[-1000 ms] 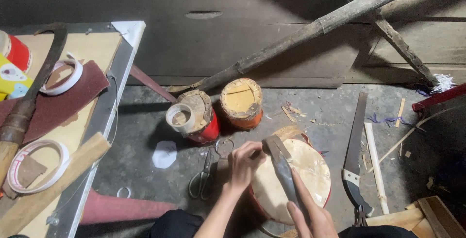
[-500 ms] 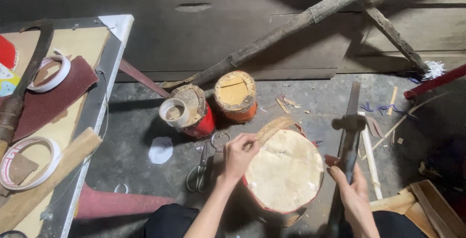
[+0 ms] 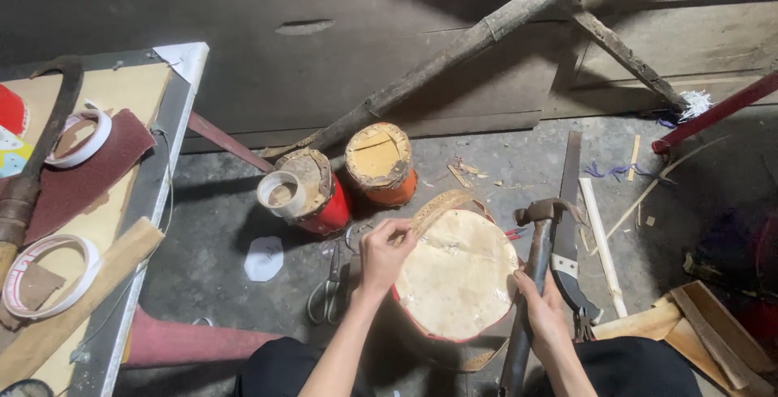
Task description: The person sits on the floor and uses a hammer to tap around the rim of a drum, securing the drumhead to the body. They repeatedly tap along the edge while holding the drum steady with the other hand.
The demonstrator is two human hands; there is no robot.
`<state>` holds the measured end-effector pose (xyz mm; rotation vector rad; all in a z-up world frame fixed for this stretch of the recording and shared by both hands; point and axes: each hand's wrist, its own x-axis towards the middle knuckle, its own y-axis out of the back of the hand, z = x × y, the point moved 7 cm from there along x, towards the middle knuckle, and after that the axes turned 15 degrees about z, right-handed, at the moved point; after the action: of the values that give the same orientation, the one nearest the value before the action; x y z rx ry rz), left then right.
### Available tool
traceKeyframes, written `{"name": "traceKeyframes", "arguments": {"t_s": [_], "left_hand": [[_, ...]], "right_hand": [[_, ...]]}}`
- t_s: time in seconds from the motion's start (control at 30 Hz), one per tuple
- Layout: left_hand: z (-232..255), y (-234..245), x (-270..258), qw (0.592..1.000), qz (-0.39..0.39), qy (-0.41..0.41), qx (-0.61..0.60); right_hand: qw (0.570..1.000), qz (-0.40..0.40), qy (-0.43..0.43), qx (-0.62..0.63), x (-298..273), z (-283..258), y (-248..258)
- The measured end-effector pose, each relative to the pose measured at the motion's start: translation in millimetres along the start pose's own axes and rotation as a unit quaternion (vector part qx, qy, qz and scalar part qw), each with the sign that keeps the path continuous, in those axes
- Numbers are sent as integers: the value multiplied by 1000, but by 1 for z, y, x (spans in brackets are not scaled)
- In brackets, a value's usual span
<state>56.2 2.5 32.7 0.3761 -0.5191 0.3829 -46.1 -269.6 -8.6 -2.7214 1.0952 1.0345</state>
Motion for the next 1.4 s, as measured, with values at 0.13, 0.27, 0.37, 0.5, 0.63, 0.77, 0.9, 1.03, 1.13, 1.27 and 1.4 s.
{"name": "traceKeyframes", "arguments": {"t_s": [0.13,0.27,0.37,0.5,0.63,0.77,0.9,1.03,1.13,1.27,1.4], "left_hand": [[-2,0,0,1000,2,-1,-5],[3,5,1,1000,3,-22,0],[6,6,2,1000,-18,-11,0],[-1,3,1,996,-56,66,17],[0,3,5,998,-35,54,14],[1,0,3,993,-50,104,31],[-5,2,-3,992,-32,113,39],[-3,-2,-10,994,-11,108,12],[-7,-5,-10,993,11,113,13],[-7,-6,-6,994,4,111,22],[-9,-8,-8,994,-4,106,29]], "right_hand": [[997,-6,70,45,44,41,1],[999,1,41,20,12,25,1],[1000,4,-2,13,-4,19,3],[1000,20,-18,-8,-8,14,5],[999,20,20,-32,-11,6,5],[1000,8,17,-21,-22,-1,3],[999,16,-23,-27,-39,-10,3],[998,21,29,-49,-24,-3,7],[994,44,70,-68,-23,-13,14],[978,38,171,-112,-21,-33,22],[962,15,212,-171,-38,-45,22]]}}
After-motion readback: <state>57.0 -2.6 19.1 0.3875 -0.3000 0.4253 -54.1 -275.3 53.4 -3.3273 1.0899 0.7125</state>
